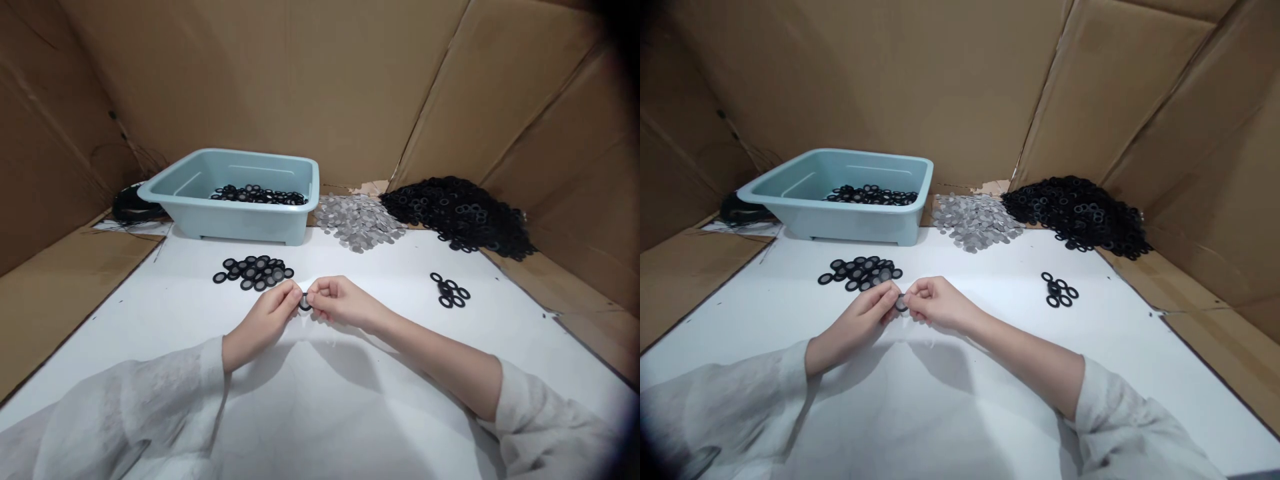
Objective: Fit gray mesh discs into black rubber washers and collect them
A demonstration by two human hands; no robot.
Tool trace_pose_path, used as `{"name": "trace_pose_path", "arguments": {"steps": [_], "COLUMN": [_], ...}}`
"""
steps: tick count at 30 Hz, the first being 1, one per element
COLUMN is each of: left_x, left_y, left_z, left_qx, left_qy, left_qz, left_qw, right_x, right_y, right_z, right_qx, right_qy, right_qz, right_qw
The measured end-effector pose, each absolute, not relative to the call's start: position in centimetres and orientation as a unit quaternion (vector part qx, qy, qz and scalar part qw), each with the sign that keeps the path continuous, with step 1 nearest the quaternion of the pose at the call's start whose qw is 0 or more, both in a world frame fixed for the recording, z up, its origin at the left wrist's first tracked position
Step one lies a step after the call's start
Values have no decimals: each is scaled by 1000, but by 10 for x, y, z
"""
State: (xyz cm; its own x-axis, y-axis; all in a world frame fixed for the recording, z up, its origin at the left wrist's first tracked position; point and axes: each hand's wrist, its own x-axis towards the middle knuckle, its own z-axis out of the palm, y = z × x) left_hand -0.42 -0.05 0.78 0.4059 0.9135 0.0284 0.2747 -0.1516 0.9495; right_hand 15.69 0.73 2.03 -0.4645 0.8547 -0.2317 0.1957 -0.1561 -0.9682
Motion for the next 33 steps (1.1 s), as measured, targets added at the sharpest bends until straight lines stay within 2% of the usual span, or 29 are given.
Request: {"name": "trace_pose_path", "arguments": {"steps": [5, 9, 14, 19, 22, 28, 33], "left_x": [-5, -7, -6, -7, -6, -5, -3], "left_y": [-2, -2, -2, -2, 0, 1, -2], "left_z": [7, 9, 12, 7, 4, 5, 10], "left_qx": [658, 663, 683, 692, 689, 686, 673], "left_qy": [396, 404, 411, 418, 429, 434, 409], "left_qz": [341, 369, 356, 332, 322, 322, 333], "left_qw": [542, 511, 487, 487, 488, 487, 518], "right_x": [157, 159, 160, 162, 161, 158, 157], "right_y": [5, 3, 6, 11, 10, 8, 6], "right_z": [15, 19, 21, 23, 25, 24, 16], "right_qx": [-410, -420, -424, -441, -434, -461, -440], "right_qy": [-666, -692, -637, -573, -552, -571, -637], "right_qz": [550, 505, 556, 644, 664, 628, 555], "right_qw": [293, 299, 325, 251, 254, 257, 304]}}
